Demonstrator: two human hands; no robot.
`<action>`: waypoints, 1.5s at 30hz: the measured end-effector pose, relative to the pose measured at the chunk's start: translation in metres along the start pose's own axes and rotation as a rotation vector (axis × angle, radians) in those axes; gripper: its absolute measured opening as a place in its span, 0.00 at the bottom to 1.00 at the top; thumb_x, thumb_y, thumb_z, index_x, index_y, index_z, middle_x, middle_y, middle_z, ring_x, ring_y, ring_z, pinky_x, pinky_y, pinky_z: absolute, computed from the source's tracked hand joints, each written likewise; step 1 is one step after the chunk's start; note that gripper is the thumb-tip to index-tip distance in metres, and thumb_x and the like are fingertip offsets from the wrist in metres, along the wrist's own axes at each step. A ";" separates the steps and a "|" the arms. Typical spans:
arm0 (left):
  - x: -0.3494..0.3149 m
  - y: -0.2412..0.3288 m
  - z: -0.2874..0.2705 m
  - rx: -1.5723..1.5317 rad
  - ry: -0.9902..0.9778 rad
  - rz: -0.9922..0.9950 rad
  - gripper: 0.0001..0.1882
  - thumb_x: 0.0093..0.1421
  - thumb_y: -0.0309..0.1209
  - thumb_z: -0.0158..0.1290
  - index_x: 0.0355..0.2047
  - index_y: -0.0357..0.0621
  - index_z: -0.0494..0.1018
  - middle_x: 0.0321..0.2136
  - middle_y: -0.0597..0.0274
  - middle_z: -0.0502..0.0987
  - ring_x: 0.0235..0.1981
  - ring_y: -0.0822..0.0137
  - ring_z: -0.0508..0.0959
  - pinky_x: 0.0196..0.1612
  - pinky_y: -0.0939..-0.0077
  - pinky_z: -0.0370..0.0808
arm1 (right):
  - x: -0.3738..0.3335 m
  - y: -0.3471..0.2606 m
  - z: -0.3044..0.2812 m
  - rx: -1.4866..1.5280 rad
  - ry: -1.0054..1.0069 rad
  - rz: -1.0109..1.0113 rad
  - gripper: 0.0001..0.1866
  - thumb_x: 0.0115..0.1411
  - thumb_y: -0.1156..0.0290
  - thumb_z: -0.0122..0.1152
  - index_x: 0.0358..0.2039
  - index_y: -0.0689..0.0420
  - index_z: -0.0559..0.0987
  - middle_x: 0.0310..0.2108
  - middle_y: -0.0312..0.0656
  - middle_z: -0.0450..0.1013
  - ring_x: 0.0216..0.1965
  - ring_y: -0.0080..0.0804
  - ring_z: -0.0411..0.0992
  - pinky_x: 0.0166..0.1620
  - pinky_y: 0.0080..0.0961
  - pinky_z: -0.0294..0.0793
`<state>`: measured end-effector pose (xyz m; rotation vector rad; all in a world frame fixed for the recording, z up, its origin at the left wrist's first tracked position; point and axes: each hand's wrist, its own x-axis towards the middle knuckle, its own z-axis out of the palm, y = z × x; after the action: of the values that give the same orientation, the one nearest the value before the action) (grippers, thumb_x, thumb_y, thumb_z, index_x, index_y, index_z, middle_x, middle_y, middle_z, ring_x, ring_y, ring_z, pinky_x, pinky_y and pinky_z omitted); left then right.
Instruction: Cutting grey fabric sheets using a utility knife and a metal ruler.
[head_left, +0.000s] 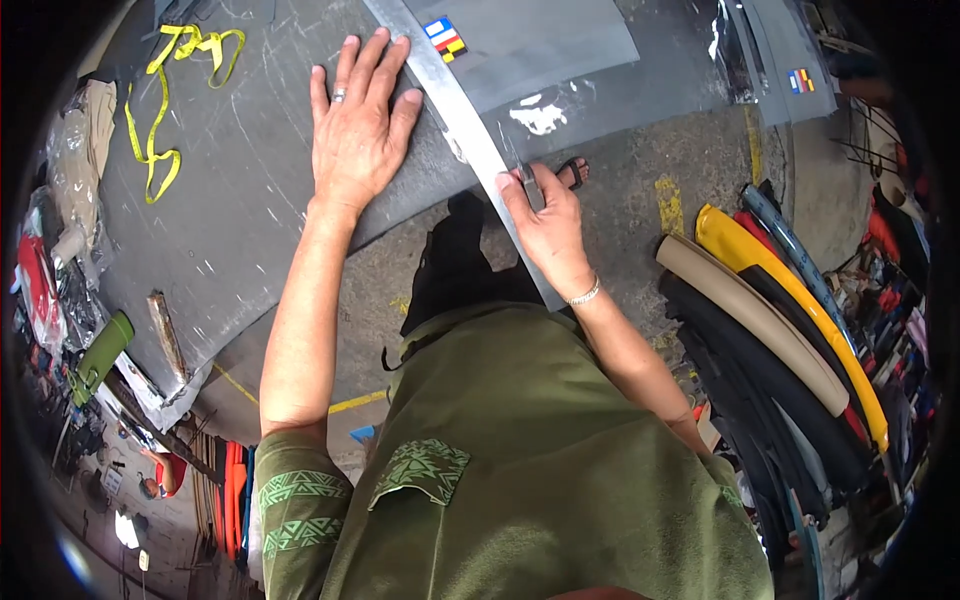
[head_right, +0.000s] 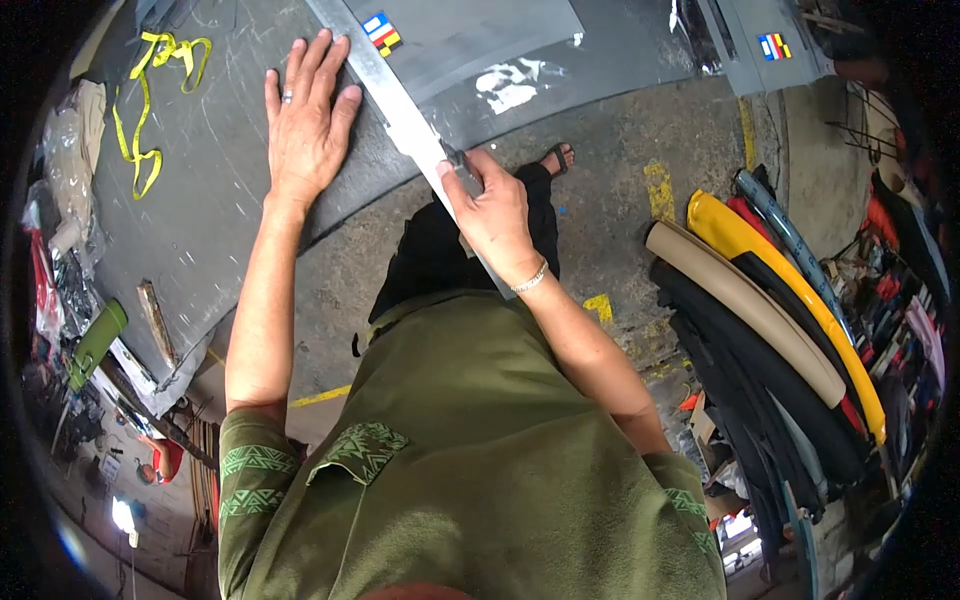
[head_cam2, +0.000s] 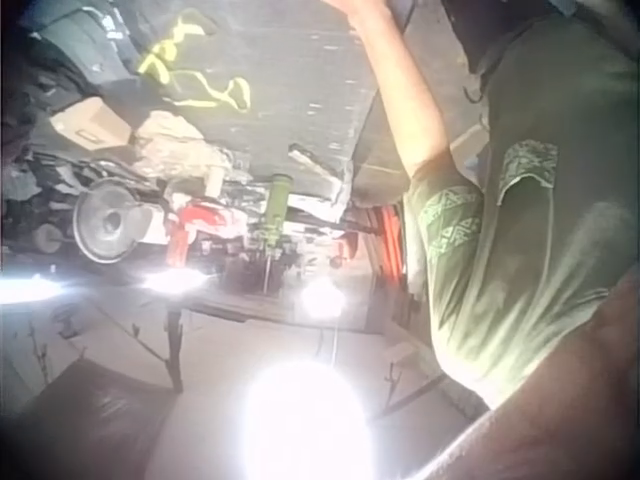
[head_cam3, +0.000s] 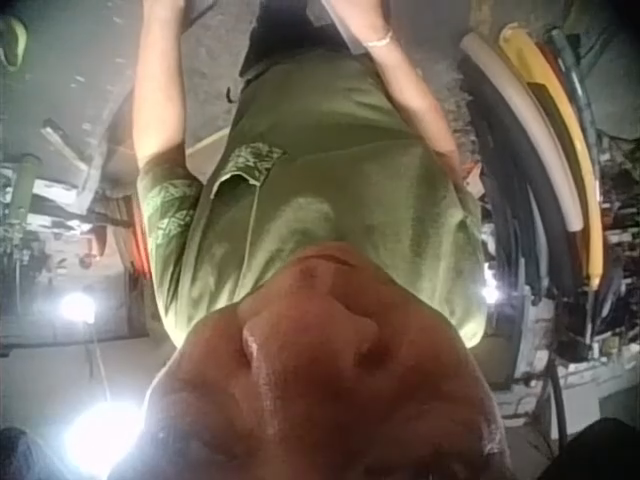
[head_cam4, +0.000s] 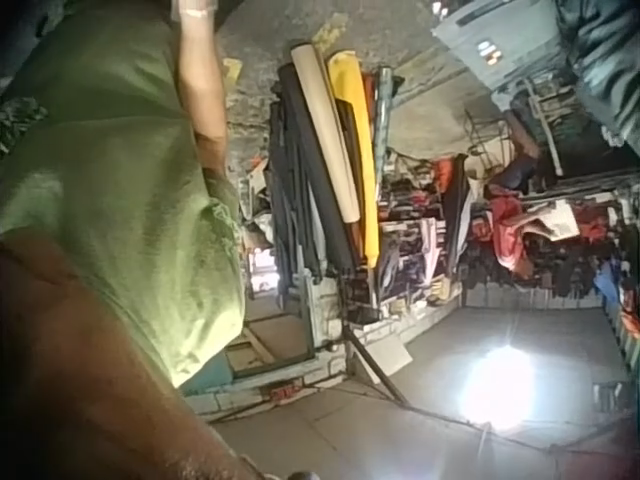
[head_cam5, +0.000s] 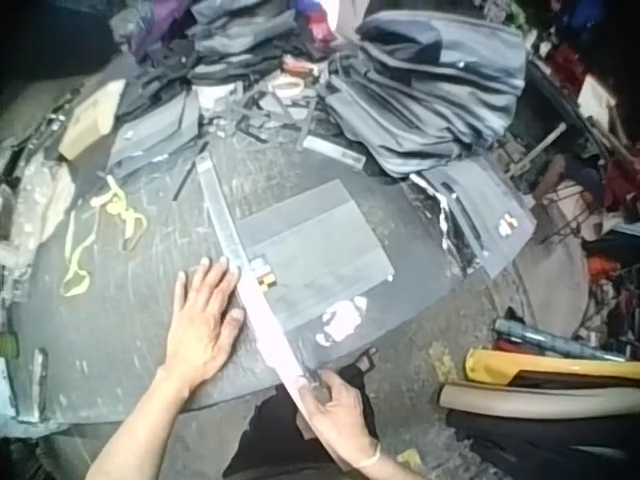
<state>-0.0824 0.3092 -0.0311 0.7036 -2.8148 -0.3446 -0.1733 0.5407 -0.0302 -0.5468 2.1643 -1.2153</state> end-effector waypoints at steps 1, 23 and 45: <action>0.000 0.002 -0.001 0.004 -0.009 -0.008 0.31 0.71 0.53 0.45 0.71 0.58 0.63 0.72 0.64 0.61 0.76 0.55 0.52 0.75 0.39 0.41 | -0.001 0.006 0.002 0.016 -0.002 -0.001 0.19 0.63 0.58 0.69 0.39 0.65 0.79 0.30 0.55 0.78 0.32 0.49 0.80 0.37 0.35 0.76; 0.000 0.006 -0.002 0.034 -0.037 -0.034 0.38 0.67 0.60 0.49 0.72 0.60 0.59 0.73 0.65 0.59 0.76 0.57 0.51 0.75 0.41 0.41 | -0.003 0.007 0.005 0.047 0.014 0.012 0.18 0.64 0.60 0.69 0.40 0.64 0.79 0.27 0.52 0.77 0.27 0.44 0.78 0.34 0.33 0.75; 0.000 0.005 0.000 0.039 -0.024 -0.029 0.38 0.67 0.61 0.49 0.72 0.60 0.60 0.73 0.65 0.59 0.76 0.57 0.52 0.75 0.41 0.42 | -0.003 0.008 0.005 0.043 0.008 0.009 0.18 0.64 0.59 0.68 0.40 0.63 0.79 0.26 0.50 0.76 0.26 0.43 0.75 0.34 0.33 0.73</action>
<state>-0.0845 0.3137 -0.0298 0.7535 -2.8436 -0.3055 -0.1683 0.5431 -0.0379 -0.5147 2.1397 -1.2585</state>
